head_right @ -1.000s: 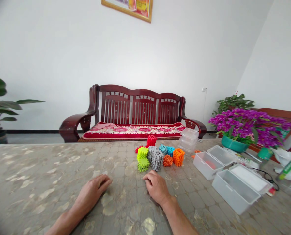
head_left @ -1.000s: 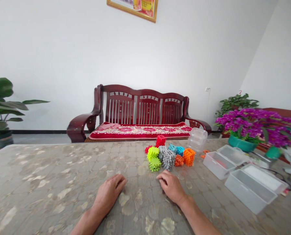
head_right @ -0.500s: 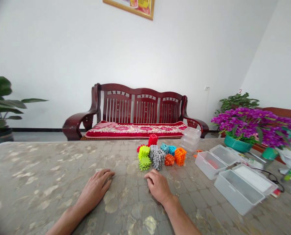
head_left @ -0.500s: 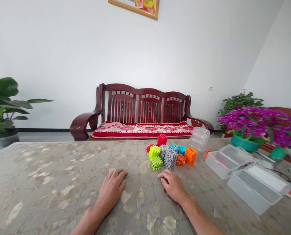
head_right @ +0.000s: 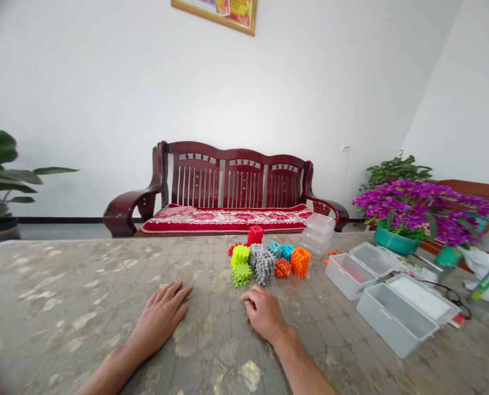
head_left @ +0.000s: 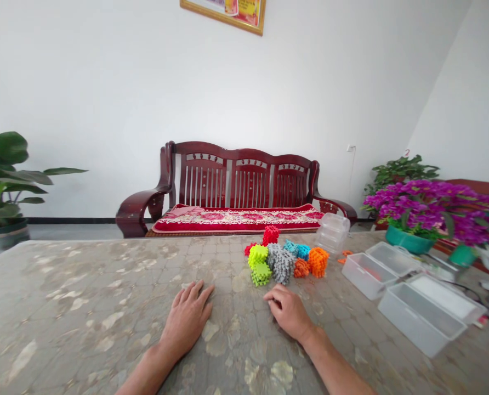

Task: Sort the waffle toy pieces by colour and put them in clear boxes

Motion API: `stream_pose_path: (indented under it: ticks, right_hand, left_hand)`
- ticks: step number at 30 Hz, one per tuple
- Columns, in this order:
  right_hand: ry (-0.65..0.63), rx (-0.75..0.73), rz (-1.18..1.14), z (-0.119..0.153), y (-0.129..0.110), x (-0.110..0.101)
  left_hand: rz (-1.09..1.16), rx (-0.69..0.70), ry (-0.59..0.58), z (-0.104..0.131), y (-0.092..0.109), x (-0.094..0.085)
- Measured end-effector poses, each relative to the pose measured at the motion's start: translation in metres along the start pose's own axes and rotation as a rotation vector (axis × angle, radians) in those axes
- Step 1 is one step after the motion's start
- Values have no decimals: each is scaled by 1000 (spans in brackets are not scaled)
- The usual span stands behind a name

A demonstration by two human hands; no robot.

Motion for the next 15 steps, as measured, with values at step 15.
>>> stream_pose_path:
  ticks: [15]
  right_hand:
    - [691,-127,260,-57,39,-150]
  left_hand:
    - [1,-7,17,-4,-11,11]
Point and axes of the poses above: each hand's wrist, its own z-axis away from the middle knuckle, its own x-axis out of the palm, y = z × x, the point moved 4 cm from there along -z, towards the middle knuckle, and after that the axes turned 2 degrees about -y, right-handed, at the moved point
